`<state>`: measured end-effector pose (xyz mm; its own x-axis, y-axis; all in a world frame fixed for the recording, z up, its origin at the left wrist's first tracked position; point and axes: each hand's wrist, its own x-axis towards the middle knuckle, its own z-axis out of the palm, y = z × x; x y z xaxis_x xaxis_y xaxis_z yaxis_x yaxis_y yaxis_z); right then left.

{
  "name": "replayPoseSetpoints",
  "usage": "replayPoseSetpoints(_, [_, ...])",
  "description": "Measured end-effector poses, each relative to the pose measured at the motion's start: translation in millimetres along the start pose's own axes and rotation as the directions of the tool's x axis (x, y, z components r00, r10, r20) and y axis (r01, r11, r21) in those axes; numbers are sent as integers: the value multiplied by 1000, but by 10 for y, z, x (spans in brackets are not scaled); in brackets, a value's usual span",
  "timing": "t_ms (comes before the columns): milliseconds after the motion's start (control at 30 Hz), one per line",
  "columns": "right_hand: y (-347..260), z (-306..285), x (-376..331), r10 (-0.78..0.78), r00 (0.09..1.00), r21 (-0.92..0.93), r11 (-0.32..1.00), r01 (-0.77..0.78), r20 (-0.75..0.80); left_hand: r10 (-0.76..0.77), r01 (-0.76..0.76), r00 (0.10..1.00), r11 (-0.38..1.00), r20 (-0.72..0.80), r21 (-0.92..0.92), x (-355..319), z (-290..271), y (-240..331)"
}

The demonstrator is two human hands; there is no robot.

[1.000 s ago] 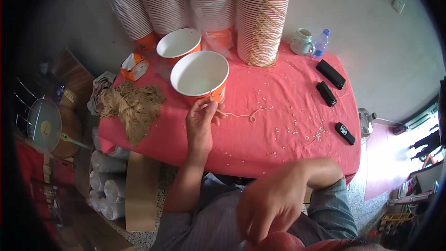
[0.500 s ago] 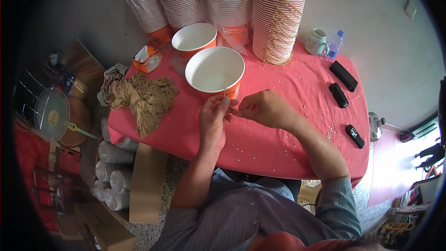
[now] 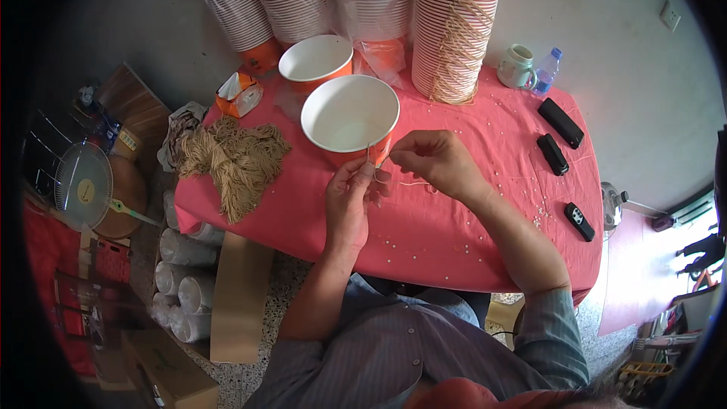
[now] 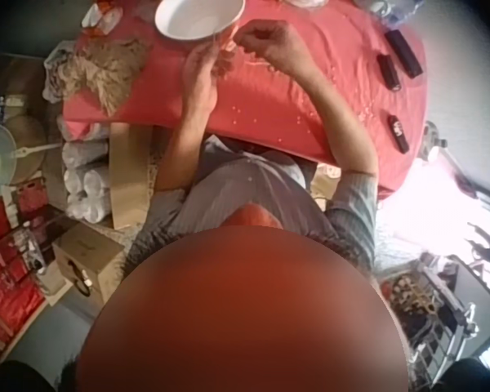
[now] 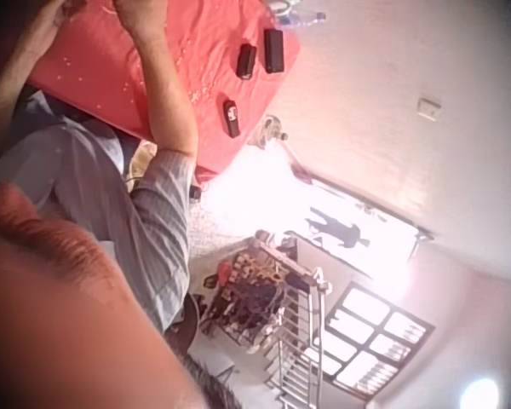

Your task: The recorder threads and ties strings onto paper buckets to create handles.

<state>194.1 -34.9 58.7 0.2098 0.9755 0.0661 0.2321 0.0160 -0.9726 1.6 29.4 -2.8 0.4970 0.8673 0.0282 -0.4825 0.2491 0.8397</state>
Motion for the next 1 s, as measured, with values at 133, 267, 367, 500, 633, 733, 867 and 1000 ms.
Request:
replayPoseSetpoints(133, [-30, 77, -14, -103, 992, -151, 984, 90, -75, 112, -97, 993, 966, -48, 241, -37, -26, -37])
replayPoseSetpoints(267, [37, 192, -36, -336, 934, -292, 911, 291, -118, 483, -336, 871, 459, 86, 823, -132, 18, -45])
replayPoseSetpoints(367, [1, 264, -53, -514, 855, -479, 768, 424, -68, 620, -466, 731, 151, 284, 872, -99, -15, -22])
replayPoseSetpoints(500, [-73, 275, -60, -679, 728, -638, 520, 568, 94, 600, -482, 647, -156, 470, 862, -118, -55, 18])
replayPoseSetpoints(633, [-61, 287, -54, -641, 755, -647, 519, 559, 138, 631, -491, 584, -225, 510, 842, -119, -112, 15])
replayPoseSetpoints(733, [-21, 297, -42, -615, 776, -632, 548, 549, 141, 652, -507, 548, -238, 523, 828, -119, -132, 14])
replayPoseSetpoints(867, [-20, 316, -32, -592, 791, -611, 572, 547, 154, 677, -536, 503, -243, 537, 809, -135, -115, 82])
replayPoseSetpoints(1000, [69, 312, 9, -571, 811, -513, 662, 546, 125, 704, -566, 507, -162, 496, 808, -83, -101, 82])
